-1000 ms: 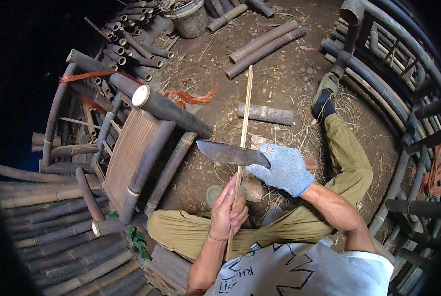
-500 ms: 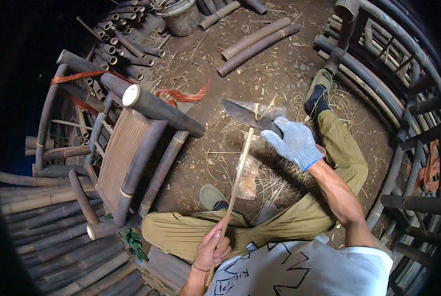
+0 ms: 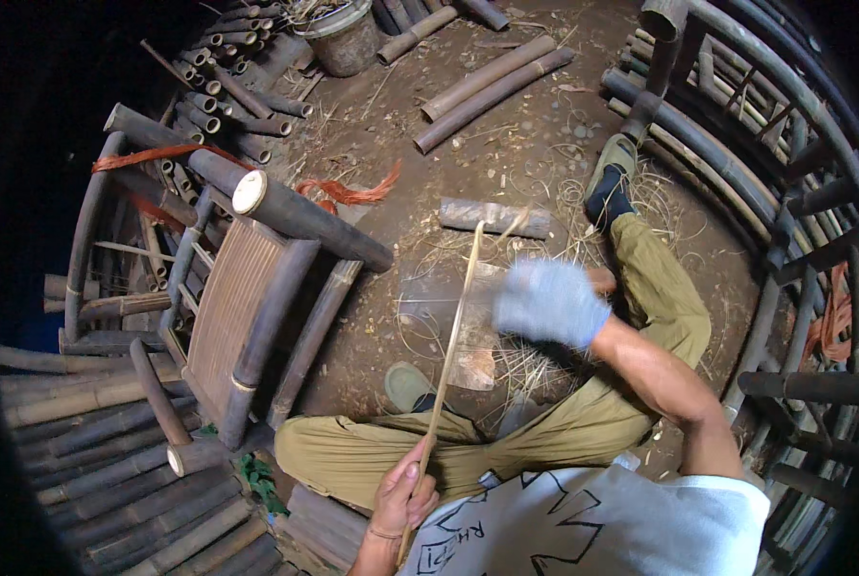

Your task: The person shapes a thin strip of wood using a blade and then inserts the strip into the frame of a bamboo chair, pressing it into place with their hands.

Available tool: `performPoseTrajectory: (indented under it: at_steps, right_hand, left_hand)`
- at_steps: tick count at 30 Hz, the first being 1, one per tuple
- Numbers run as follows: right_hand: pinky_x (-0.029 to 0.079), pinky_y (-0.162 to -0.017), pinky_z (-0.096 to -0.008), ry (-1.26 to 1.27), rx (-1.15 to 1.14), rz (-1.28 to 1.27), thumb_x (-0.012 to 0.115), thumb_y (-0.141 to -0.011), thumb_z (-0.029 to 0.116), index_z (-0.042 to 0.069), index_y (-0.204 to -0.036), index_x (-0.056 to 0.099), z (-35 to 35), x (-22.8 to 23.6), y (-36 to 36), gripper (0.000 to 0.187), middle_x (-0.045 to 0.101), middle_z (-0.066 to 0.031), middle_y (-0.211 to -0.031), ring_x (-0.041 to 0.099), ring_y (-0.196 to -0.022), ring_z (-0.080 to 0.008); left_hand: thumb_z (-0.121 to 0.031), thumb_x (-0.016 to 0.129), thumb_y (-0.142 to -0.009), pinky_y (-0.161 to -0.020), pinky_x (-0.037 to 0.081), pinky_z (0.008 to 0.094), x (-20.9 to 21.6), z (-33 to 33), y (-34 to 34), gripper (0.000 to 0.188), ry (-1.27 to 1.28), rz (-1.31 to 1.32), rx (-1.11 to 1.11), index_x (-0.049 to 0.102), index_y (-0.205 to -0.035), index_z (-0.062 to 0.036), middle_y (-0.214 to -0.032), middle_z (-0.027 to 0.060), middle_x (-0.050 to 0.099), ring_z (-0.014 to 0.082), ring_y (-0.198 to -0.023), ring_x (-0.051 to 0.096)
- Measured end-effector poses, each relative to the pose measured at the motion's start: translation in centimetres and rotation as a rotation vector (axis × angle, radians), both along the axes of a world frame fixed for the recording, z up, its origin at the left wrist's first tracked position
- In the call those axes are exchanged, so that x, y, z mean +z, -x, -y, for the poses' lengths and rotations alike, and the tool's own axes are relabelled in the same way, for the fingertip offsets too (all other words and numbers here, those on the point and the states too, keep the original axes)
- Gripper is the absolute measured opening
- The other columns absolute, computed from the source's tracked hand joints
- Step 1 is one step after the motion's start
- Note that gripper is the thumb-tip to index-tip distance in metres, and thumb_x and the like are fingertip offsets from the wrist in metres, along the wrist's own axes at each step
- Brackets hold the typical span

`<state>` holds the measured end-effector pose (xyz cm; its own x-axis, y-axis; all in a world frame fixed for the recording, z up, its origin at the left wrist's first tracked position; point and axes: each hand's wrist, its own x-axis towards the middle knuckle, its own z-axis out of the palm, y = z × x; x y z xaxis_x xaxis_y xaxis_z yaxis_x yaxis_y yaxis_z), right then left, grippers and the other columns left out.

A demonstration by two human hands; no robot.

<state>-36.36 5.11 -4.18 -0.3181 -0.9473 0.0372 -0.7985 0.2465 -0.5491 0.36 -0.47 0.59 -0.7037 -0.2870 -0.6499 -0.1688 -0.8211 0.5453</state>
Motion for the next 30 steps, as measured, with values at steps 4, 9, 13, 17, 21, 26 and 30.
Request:
performPoseTrajectory:
  at_steps: [4,9,13,17,21,26,30]
  right_hand:
    - [0.052,-0.074,-0.0496,0.233,-0.365,-0.156,0.052,-0.099,0.041,0.005,-0.097,0.065,0.4,-3.5,7.7,0.039,0.066,-0.0236,-0.095,0.066,-0.086,-0.0418]
    - [0.052,-0.072,-0.0500,0.081,-0.303,0.158,0.056,-0.095,0.052,0.004,-0.094,0.064,0.0,-0.4,0.0,0.049,0.066,-0.0241,-0.086,0.065,-0.084,-0.0437]
    - [0.053,-0.069,-0.0484,0.151,-0.164,0.150,0.061,-0.088,0.061,0.005,-0.090,0.064,-0.5,0.2,-4.9,0.056,0.067,-0.0196,-0.084,0.067,-0.080,-0.0405]
    - [0.053,-0.062,-0.0489,0.076,-0.071,0.085,0.063,-0.086,0.060,0.005,-0.086,0.063,-0.5,0.9,-6.3,0.055,0.067,-0.0183,-0.079,0.067,-0.073,-0.0393]
    - [0.053,-0.061,-0.0476,0.156,-0.151,0.079,0.064,-0.086,0.060,0.006,-0.086,0.064,-0.4,-1.3,-5.2,0.055,0.067,-0.0173,-0.077,0.068,-0.072,-0.0381]
    - [0.053,-0.063,-0.0447,0.174,-0.192,0.040,0.072,-0.084,0.047,0.008,-0.088,0.066,0.0,-1.3,-4.5,0.040,0.066,-0.0156,-0.078,0.067,-0.073,-0.0372]
    - [0.054,-0.066,-0.0464,0.178,-0.276,0.027,0.065,-0.086,0.057,0.008,-0.091,0.067,0.2,-2.3,-3.3,0.050,0.069,-0.0168,-0.083,0.068,-0.077,-0.0379]
  left_hand:
    - [-0.030,0.045,-0.107,-0.037,0.028,0.0221,-0.9,-0.1,-0.8,0.049,-0.122,-0.134,0.067,0.037,-0.153,-0.0124,-0.057,-0.0022,0.037,0.0062,-0.041,0.031]
    - [-0.033,0.040,-0.108,-0.038,0.035,0.0227,-2.3,3.0,6.7,0.049,0.318,0.029,-0.022,0.042,-0.148,-0.0049,-0.065,0.0010,0.049,0.0074,-0.043,0.040]
    - [-0.027,0.045,-0.107,-0.040,0.037,0.0223,-2.3,4.4,13.1,0.034,0.641,0.046,-0.050,0.059,-0.128,-0.0041,-0.069,0.0015,0.056,0.0064,-0.045,0.046]
    - [-0.026,0.046,-0.108,-0.038,0.035,0.0223,-2.3,3.9,14.1,0.029,0.755,0.090,-0.096,0.061,-0.116,-0.0034,-0.066,0.0006,0.055,0.0056,-0.043,0.044]
    - [-0.026,0.046,-0.107,-0.038,0.035,0.0215,-0.9,2.7,14.5,0.032,0.728,0.119,-0.125,0.060,-0.126,-0.0035,-0.065,-0.0010,0.052,0.0042,-0.043,0.042]
    - [-0.025,0.046,-0.107,-0.039,0.037,0.0208,-0.8,2.2,12.7,0.039,0.719,0.177,-0.120,0.053,-0.141,-0.0055,-0.062,-0.0027,0.049,0.0040,-0.043,0.041]
    - [-0.023,0.045,-0.108,-0.039,0.036,0.0210,-0.8,1.7,10.7,0.040,0.705,0.162,-0.161,0.051,-0.143,-0.0052,-0.060,-0.0027,0.047,0.0043,-0.043,0.040]
